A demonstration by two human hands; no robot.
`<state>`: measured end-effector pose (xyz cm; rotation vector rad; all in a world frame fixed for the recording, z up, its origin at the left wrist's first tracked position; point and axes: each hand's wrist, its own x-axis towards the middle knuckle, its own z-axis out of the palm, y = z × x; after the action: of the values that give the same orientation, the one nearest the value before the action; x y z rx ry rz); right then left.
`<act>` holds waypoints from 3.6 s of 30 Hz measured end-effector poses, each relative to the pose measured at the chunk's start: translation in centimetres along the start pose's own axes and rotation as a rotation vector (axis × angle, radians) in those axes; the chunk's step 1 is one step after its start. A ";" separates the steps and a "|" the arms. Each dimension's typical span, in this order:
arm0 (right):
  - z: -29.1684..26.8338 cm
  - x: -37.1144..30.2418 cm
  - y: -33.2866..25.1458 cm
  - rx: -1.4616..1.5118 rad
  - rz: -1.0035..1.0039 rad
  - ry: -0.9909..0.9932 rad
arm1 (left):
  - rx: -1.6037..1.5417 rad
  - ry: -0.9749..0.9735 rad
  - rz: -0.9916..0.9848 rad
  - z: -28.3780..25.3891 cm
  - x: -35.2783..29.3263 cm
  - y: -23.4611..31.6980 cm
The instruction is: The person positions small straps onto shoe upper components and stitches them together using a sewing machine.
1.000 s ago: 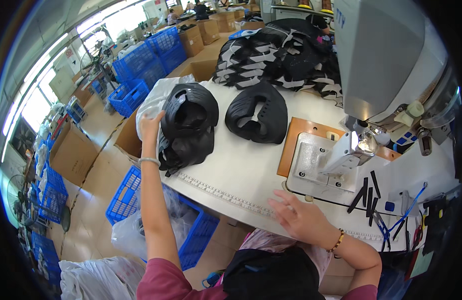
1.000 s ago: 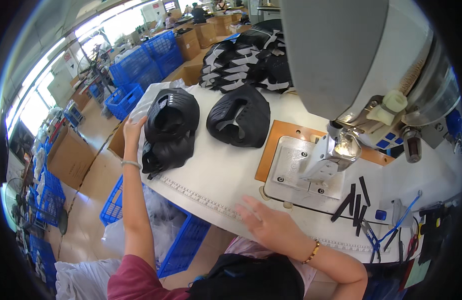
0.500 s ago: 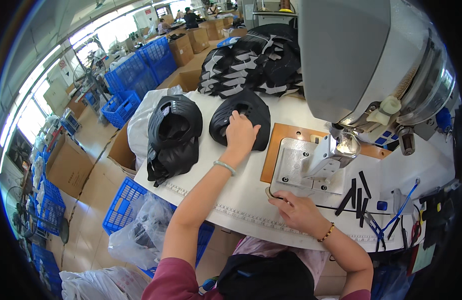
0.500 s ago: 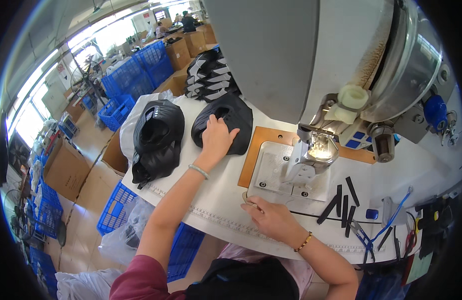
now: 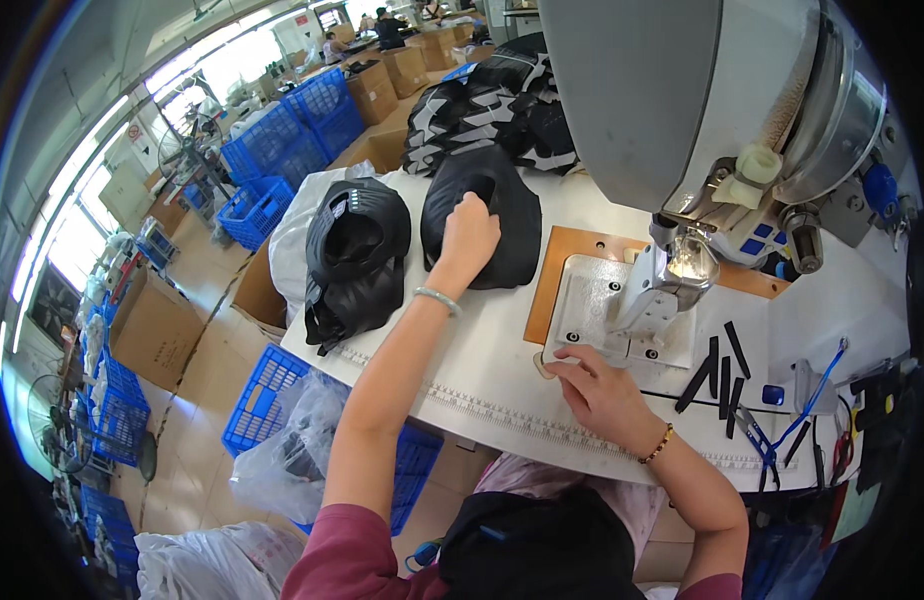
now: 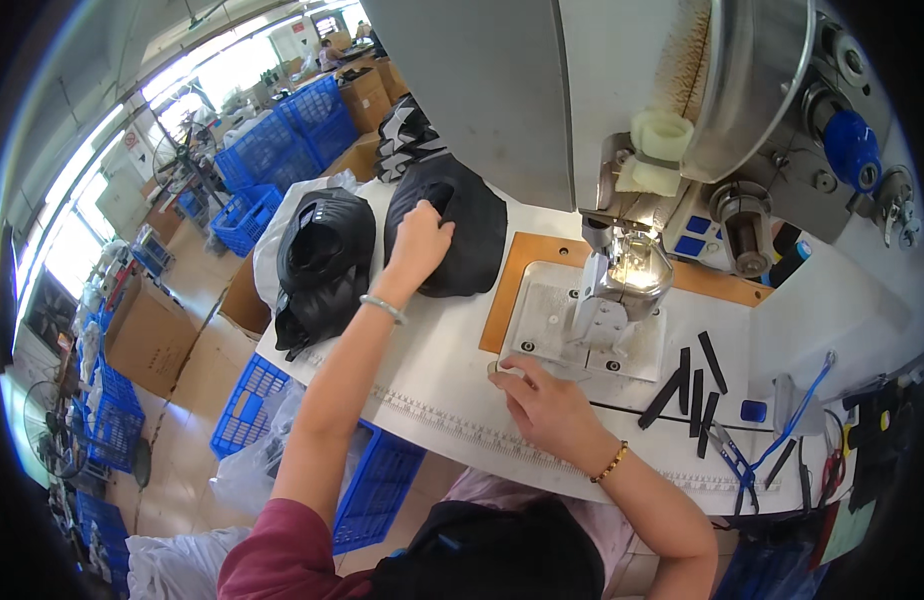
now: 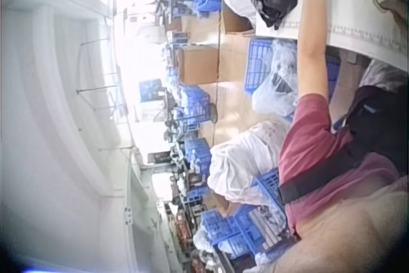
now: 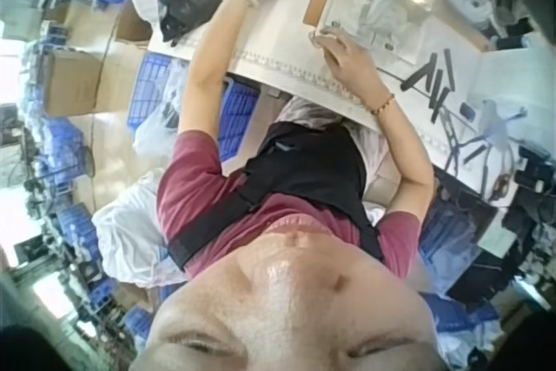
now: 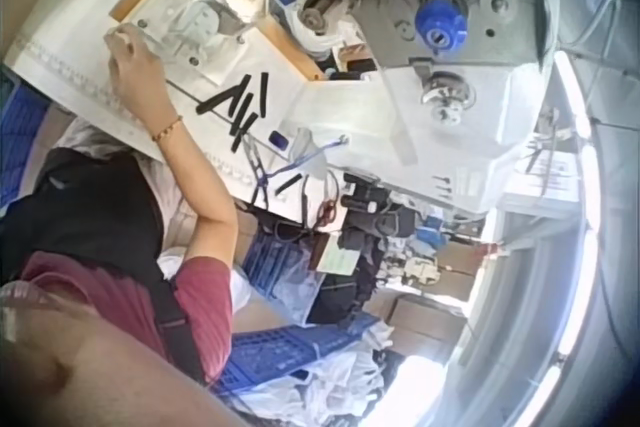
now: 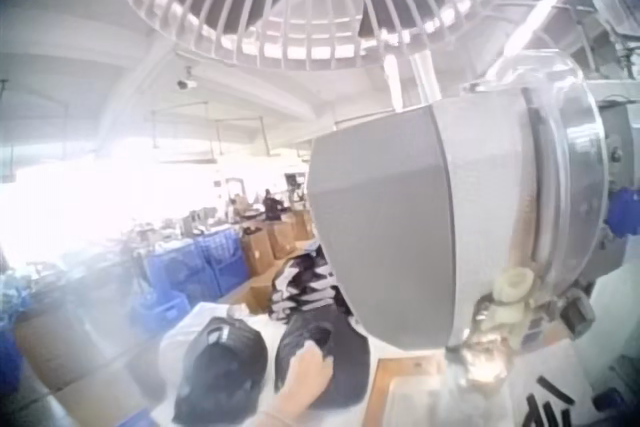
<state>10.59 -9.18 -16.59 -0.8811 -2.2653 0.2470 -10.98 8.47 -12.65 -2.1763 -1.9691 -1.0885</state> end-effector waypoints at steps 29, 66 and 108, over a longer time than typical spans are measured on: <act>-8.9 1.5 -1.6 1.082 0.573 0.286 | -1.091 -0.445 -0.048 -5.3 -7.1 14.9; -12.9 -12.0 11.9 -0.150 1.021 0.255 | -0.289 -0.086 1.333 -1.0 -15.4 14.3; -8.0 -5.8 -1.6 0.881 0.599 0.675 | -1.062 -0.287 0.356 0.2 -15.7 17.2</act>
<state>18.11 -14.69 -13.07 -0.9189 -1.0424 0.9588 4.74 -8.71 -13.11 -3.1019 -0.9908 -2.1501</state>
